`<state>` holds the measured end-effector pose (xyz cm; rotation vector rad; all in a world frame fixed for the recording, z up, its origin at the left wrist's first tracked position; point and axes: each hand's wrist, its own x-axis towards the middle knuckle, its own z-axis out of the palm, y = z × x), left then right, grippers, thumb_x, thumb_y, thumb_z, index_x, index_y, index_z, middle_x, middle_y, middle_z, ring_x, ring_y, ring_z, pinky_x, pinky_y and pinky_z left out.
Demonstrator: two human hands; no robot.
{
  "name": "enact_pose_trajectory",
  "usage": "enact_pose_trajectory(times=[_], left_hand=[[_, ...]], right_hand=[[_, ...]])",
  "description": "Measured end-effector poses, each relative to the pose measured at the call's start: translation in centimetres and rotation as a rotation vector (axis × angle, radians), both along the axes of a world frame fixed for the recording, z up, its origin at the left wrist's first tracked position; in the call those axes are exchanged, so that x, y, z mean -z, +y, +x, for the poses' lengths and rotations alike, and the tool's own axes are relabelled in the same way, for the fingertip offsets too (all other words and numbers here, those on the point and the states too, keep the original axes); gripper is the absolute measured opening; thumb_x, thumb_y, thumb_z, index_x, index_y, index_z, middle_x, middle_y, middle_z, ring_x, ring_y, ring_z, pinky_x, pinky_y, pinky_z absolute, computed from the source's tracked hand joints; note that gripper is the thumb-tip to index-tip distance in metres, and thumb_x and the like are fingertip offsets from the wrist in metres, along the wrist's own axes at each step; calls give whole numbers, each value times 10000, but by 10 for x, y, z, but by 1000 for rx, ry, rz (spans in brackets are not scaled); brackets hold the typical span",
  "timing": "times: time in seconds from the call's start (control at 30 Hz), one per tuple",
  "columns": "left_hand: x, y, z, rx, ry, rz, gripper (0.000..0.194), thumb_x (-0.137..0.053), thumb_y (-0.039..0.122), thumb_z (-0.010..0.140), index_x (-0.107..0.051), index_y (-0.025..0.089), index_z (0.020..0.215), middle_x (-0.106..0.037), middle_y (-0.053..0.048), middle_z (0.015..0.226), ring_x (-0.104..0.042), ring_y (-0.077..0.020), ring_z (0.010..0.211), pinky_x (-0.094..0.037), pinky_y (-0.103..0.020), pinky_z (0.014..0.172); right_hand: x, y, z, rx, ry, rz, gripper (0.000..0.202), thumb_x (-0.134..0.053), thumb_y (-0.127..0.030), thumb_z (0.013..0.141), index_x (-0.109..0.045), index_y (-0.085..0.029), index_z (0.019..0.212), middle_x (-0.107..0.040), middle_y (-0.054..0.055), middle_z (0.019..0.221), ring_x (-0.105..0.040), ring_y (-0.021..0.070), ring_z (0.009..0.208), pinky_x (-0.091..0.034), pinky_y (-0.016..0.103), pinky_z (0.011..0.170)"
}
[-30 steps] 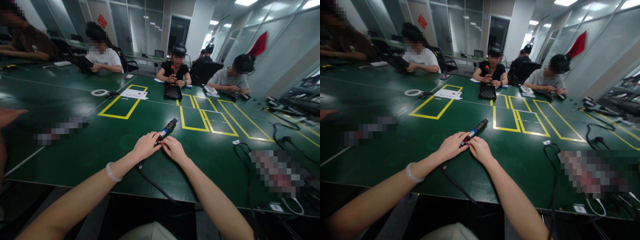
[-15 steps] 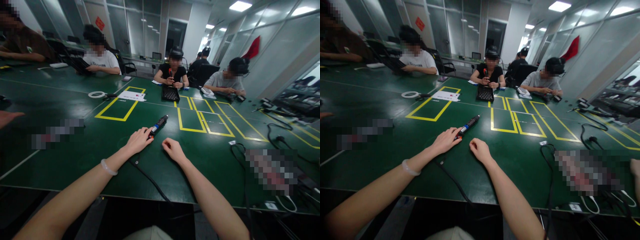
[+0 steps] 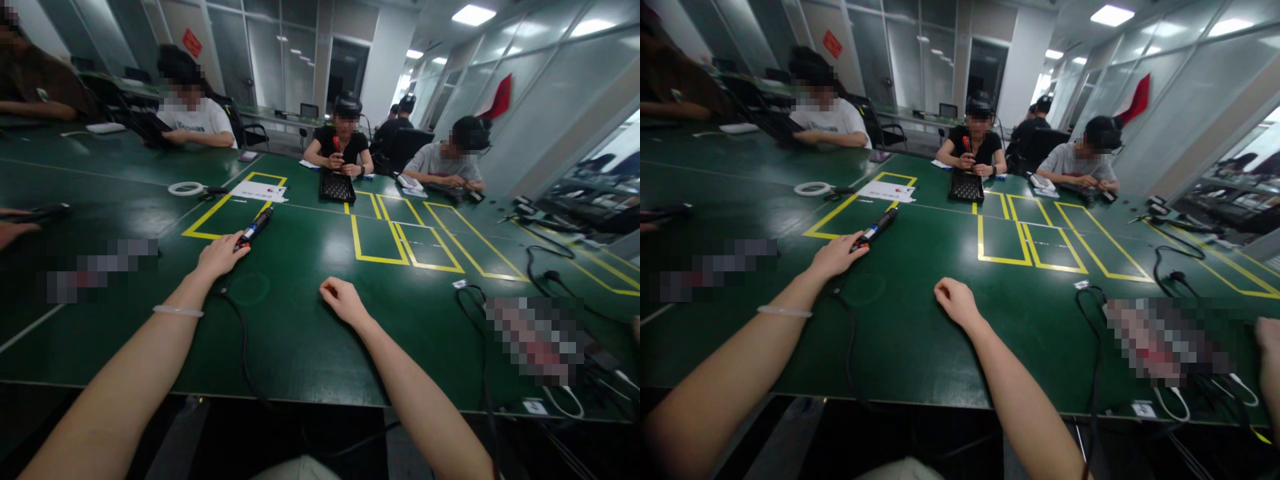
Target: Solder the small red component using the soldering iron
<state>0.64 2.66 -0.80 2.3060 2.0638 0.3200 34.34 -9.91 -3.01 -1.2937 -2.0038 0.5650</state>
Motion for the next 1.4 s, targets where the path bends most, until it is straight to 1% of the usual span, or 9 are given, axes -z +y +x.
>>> enact_pose_trajectory(times=[0.17, 0.37, 0.6, 0.8, 0.93, 1.03, 1.13, 1.2, 1.4], left_hand=[[2, -12, 1, 4, 22, 186, 493, -411, 437, 919, -435, 202, 1351, -447, -107, 1400, -493, -286, 1179, -428, -385, 935], [-4, -23, 20, -31, 85, 186, 308, -495, 391, 882, -542, 189, 1110, -517, -119, 1214, -537, -271, 1059, -465, -363, 820], [-6, -27, 28, -56, 94, 198, 320, -526, 376, 875, -542, 174, 1121, -524, -146, 1190, -525, -309, 1077, -451, -403, 840], [-4, -26, 30, -133, 117, 233, 381, -343, 373, 939, -558, 117, 1120, -576, -180, 1117, -575, -320, 993, -470, -421, 776], [-5, -25, 28, -108, 33, 278, 382, -324, 380, 940, -576, 134, 1087, -604, -178, 1113, -580, -321, 1008, -461, -418, 796], [-9, -29, 36, 18, -222, 202, 369, -349, 421, 936, -582, 173, 1079, -650, -120, 1026, -614, -263, 940, -466, -373, 807], [-14, -41, 59, 316, -599, -58, 397, -368, 461, 931, -586, 175, 1097, -658, -57, 892, -626, -179, 794, -486, -310, 758], [-17, -54, 80, 473, -766, -228, 433, -387, 462, 925, -569, 159, 1175, -639, -43, 861, -610, -151, 753, -489, -291, 727], [-16, -94, 129, 657, -901, -538, 547, -454, 440, 909, -415, 163, 1379, -587, 9, 732, -547, -114, 656, -442, -243, 638]], right_hand=[[-1, -1, 0, -12, 7, -6, 139, -513, -226, 872, -634, -188, 815, -624, 10, 727, -549, 141, 645, -392, 236, 622], [-2, -1, 0, -18, 7, -18, 137, -515, -231, 873, -639, -191, 832, -632, 10, 737, -555, 143, 650, -395, 240, 624], [-1, 0, 0, -18, 7, -17, 139, -520, -231, 873, -645, -182, 839, -640, 17, 749, -561, 144, 665, -398, 237, 631], [0, 0, 0, -25, -8, -10, 152, -513, -228, 877, -648, -175, 833, -636, 16, 748, -556, 137, 667, -390, 225, 626], [0, 1, 1, -26, -8, -17, 149, -515, -225, 876, -651, -177, 843, -645, 19, 763, -563, 140, 681, -394, 227, 633], [0, 1, 0, -19, -8, -22, 143, -517, -221, 875, -649, -179, 838, -644, 18, 756, -563, 139, 673, -394, 230, 632], [0, 1, 0, -24, 5, -28, 135, -520, -221, 872, -643, -181, 837, -636, 13, 747, -559, 137, 668, -396, 235, 636], [-1, 0, -1, -31, 45, -48, 122, -521, -226, 872, -634, -182, 886, -618, 3, 729, -547, 131, 646, -394, 233, 623], [-3, -4, -5, -165, 235, -129, 286, -604, -278, 839, -549, -189, 1106, -570, -34, 731, -501, 103, 585, -395, 219, 582]])
